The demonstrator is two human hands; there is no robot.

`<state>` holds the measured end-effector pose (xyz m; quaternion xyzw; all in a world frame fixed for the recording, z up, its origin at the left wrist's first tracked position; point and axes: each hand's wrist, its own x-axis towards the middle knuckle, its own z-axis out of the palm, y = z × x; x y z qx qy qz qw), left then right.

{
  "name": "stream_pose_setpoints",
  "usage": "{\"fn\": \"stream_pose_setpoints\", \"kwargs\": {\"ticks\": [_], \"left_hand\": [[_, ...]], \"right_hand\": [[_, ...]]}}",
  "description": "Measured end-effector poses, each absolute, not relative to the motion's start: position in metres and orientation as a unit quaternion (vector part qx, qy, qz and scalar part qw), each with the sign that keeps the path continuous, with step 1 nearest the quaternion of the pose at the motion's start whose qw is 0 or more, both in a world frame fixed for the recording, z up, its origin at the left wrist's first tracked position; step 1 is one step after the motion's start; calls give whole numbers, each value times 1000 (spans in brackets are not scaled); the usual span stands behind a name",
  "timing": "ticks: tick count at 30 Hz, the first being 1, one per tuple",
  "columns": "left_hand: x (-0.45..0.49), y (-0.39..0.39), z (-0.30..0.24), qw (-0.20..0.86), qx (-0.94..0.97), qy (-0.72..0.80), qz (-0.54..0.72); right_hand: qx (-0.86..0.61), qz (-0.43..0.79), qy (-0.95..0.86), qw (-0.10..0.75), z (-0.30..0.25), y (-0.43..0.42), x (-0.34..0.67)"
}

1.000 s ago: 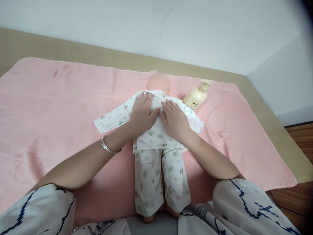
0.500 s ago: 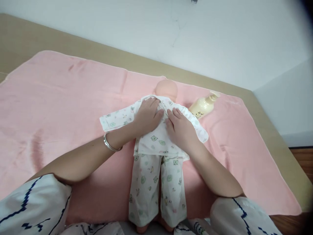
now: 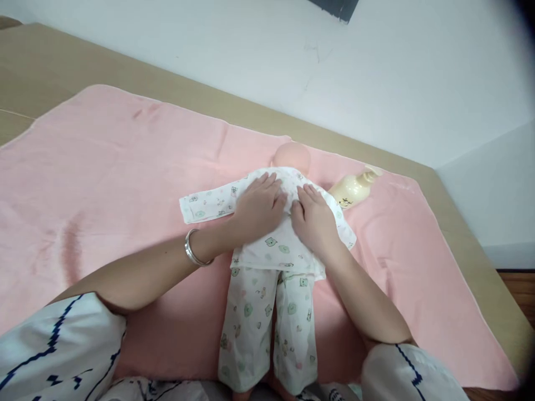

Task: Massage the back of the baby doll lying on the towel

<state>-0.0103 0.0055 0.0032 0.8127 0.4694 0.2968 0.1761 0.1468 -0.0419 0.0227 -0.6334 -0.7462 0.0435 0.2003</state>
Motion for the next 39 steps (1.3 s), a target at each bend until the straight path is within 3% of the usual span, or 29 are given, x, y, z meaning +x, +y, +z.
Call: {"fn": "stream_pose_setpoints", "kwargs": {"ticks": [4,10,20,39], "left_hand": [[-12,22,0,145,817,459,317],[-7,-17,1,100,844,442,288],[-9,8,-7,144,816,436,351],[-7,8,-17,121,806,422,396]], "right_hand": [[-617,21,-757,214,24,-52,138],[-630,82,-743,209,15,-20,168],[-637,41,-739,215,27,-48,148],[-627,51,-735,254,1,-20,168]]}}
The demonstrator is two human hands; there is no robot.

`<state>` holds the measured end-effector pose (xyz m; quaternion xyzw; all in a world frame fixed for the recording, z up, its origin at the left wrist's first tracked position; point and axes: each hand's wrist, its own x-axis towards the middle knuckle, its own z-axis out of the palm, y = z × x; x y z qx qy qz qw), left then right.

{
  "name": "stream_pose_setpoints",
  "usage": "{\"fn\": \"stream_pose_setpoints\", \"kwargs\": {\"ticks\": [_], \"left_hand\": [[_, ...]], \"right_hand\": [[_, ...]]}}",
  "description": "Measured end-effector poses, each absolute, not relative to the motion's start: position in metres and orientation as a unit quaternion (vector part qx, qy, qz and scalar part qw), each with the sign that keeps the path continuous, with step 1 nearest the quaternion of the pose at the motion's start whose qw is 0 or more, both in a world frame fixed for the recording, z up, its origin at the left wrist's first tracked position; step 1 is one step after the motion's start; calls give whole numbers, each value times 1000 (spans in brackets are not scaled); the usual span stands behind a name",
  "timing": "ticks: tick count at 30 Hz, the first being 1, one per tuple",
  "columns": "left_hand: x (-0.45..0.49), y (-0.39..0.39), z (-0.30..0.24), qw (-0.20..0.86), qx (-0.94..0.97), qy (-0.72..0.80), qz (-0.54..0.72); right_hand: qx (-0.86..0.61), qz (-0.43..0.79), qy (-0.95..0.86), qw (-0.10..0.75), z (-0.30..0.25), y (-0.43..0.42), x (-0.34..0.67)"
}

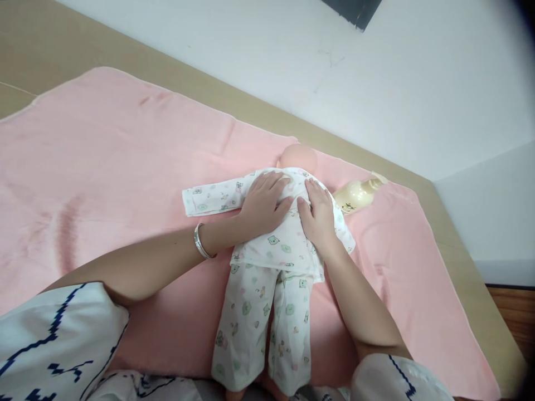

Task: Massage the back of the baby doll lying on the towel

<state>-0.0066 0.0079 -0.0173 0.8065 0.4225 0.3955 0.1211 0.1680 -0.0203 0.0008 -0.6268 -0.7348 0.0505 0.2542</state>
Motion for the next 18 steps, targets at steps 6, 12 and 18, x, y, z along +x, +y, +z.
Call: {"fn": "stream_pose_setpoints", "kwargs": {"ticks": [6,12,18], "left_hand": [[-7,9,-19,115,805,425,397],[-3,-3,-14,69,825,451,332],[-2,-19,-8,10,848,429,310]], "right_hand": [[-625,53,-733,262,2,-22,165],[-620,43,-746,238,2,-19,171],[-565,69,-800,189,6,-7,192]]}}
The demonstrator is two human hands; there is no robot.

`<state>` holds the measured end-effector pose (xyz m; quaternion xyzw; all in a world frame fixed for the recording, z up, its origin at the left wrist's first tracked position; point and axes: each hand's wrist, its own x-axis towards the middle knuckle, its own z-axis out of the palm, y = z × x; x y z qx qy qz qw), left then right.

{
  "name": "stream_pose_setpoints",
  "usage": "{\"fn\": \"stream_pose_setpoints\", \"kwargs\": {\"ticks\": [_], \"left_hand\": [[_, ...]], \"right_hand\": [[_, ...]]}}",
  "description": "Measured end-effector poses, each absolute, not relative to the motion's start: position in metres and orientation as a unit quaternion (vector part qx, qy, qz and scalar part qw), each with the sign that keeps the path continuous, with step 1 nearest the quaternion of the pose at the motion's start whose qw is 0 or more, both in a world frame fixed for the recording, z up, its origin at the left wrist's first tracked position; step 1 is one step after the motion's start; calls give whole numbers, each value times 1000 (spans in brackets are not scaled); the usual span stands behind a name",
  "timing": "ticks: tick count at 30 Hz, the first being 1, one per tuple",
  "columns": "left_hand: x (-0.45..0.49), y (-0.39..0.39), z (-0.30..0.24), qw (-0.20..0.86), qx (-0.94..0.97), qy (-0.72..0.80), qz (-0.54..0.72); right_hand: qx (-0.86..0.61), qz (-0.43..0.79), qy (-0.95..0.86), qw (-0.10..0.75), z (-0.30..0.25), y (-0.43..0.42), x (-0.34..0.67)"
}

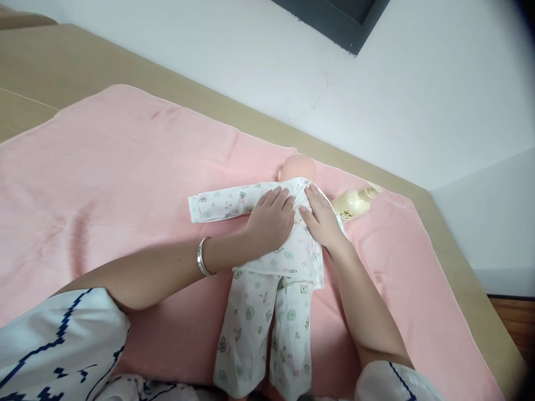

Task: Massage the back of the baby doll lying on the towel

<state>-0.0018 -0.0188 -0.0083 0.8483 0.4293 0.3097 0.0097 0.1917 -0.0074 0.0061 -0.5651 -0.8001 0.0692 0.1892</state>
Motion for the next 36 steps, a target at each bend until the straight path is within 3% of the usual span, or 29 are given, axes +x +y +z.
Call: {"fn": "stream_pose_setpoints", "kwargs": {"ticks": [8,19,29,36], "left_hand": [[-11,10,-7,99,823,471,301],[0,-31,1,-5,868,425,255],[-18,28,3,68,871,412,260],[-10,-14,10,56,881,402,241]], "right_hand": [[-652,11,-736,184,20,-48,142],[-587,83,-772,229,8,-12,179],[-617,39,-760,200,29,-55,144],[-651,82,-723,216,17,-23,170]]}}
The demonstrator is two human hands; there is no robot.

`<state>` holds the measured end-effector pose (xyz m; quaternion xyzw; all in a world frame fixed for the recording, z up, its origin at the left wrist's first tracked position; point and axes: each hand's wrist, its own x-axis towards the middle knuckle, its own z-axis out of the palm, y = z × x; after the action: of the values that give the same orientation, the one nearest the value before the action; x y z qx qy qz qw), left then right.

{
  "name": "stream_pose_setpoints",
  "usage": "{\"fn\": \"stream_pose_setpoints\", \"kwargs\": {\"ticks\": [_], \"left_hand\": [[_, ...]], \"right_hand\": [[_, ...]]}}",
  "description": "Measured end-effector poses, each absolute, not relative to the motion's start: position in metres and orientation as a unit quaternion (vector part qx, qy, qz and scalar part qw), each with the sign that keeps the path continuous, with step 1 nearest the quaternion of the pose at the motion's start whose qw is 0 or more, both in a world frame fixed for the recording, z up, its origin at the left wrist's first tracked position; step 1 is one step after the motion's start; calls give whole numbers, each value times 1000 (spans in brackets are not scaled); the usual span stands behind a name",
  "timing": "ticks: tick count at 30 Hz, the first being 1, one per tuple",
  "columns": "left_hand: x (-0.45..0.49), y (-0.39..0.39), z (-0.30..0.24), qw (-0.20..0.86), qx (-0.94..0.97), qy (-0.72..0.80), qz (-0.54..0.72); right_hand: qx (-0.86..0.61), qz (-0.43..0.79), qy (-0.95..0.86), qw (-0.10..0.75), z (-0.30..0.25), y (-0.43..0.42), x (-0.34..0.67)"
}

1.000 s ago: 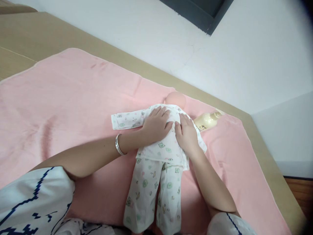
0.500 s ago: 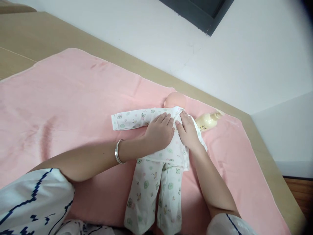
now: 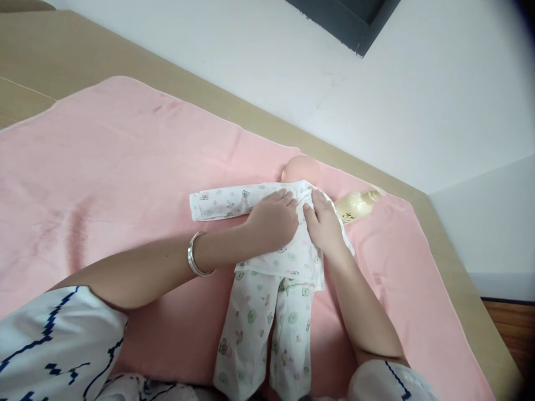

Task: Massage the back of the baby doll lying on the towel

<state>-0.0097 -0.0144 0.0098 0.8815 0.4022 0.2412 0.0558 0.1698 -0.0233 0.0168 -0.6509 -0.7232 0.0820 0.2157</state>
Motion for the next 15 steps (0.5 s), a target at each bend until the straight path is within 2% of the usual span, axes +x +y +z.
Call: {"fn": "stream_pose_setpoints", "kwargs": {"ticks": [4,11,15], "left_hand": [[-7,-24,12,65,880,405,241],[-15,37,-3,152,863,386,289],[-12,13,-1,122,855,413,290]], "right_hand": [[-654,71,-725,202,15,-19,172],[-628,5,-752,200,21,-66,132],[-638,52,-742,200,20,-47,150]]}}
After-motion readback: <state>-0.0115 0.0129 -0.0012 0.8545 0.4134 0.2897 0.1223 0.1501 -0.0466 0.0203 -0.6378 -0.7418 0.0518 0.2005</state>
